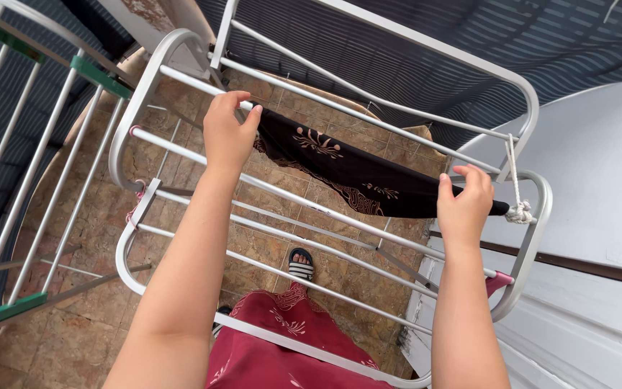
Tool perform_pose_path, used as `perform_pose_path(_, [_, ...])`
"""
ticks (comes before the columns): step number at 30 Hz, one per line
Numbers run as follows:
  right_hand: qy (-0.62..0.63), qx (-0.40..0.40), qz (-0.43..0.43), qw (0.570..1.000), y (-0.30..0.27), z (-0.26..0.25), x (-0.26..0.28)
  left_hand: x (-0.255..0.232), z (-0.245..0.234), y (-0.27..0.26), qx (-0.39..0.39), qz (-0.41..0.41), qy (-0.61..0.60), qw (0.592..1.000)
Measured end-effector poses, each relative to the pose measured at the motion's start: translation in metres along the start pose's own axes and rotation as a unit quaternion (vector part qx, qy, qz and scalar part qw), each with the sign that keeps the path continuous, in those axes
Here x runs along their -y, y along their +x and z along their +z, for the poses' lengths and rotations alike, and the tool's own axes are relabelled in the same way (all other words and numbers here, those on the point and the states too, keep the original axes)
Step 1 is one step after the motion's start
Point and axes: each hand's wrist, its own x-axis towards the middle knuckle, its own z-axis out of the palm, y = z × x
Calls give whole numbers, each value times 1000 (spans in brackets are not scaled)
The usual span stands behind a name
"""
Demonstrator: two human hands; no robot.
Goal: The person hangs various wet garments including patterned cloths, underwear, and a long tan fabric onto several folding drying racks using both hands to spread them flat.
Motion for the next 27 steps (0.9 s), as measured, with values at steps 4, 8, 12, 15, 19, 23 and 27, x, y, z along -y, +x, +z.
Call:
perform_pose_path(4, [164, 77, -63, 981, -33, 14, 122, -17, -47, -71, -18, -187, -176, 966])
perform_pose_path(8, [287, 221, -133, 922, -95, 33, 252, -41, -100, -163, -14, -223, -267, 937])
perform_pose_path(12, [354, 381, -198, 831, -186, 44, 345, -15, -167, -248, -146, -264, -202, 932])
perform_pose_path(15, [335, 483, -229, 776, -259, 62, 378, 37, -216, -324, -237, -329, -136, 904])
perform_pose_path(19, [241, 597, -231, 730, -365, 148, 377, 118, -251, -433, -235, -510, -14, 827])
perform_pose_path(23, [128, 651, -319, 677, -466, 268, 341, 197, -240, -525, -131, -616, 34, 776])
perform_pose_path(27, [-147, 688, -350, 619, -523, 370, 308, 264, -203, -587, 37, -627, 25, 778])
